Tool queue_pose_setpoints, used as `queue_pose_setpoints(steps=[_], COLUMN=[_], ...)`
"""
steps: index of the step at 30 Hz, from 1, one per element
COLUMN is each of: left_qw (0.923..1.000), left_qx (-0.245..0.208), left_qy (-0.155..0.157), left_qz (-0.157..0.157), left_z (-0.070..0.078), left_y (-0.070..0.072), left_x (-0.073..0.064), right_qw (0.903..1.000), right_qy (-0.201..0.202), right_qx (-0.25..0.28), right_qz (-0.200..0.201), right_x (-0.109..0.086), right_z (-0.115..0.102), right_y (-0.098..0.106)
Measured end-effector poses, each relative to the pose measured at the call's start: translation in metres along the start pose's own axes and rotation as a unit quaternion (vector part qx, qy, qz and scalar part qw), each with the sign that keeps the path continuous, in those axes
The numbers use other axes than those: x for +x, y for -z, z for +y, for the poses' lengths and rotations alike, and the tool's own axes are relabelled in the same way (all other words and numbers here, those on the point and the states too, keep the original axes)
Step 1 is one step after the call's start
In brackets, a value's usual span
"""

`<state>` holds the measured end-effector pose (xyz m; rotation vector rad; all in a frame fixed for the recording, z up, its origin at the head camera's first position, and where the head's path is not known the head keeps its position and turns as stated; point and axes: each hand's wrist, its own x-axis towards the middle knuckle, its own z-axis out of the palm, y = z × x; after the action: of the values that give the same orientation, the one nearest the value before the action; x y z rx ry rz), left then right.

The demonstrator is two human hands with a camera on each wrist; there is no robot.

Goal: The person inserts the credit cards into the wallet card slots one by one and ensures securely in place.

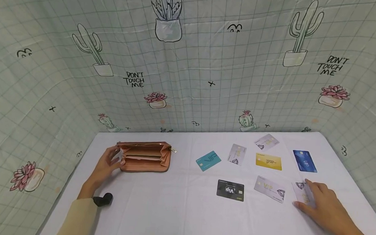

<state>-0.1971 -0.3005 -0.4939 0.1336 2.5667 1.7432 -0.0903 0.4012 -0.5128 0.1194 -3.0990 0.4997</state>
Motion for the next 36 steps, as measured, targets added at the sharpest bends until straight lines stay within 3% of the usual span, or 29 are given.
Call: queue_pose_setpoints(steps=[10, 18, 27, 36], left_qw=[0.9995, 0.9992, 0.9980, 0.9985], left_qx=[-0.030, -0.032, -0.057, -0.054], left_qy=[-0.004, 0.026, -0.028, 0.007], left_qz=[0.006, 0.000, 0.005, -0.003], left_z=[0.000, 0.003, -0.005, 0.000], left_y=[0.002, 0.004, -0.001, -0.002], left_x=[0.004, -0.005, 0.000, 0.002], right_qw=[0.9997, 0.9992, 0.9991, 0.9985], right_qy=[-0.023, -0.025, -0.033, -0.045], right_qx=[0.010, 0.029, 0.026, 0.032], right_qz=[-0.002, 0.007, -0.001, -0.002], right_x=[0.008, 0.012, 0.010, 0.010], right_z=[0.000, -0.001, -0.004, -0.006], right_y=[-0.002, 0.001, 0.003, 0.003])
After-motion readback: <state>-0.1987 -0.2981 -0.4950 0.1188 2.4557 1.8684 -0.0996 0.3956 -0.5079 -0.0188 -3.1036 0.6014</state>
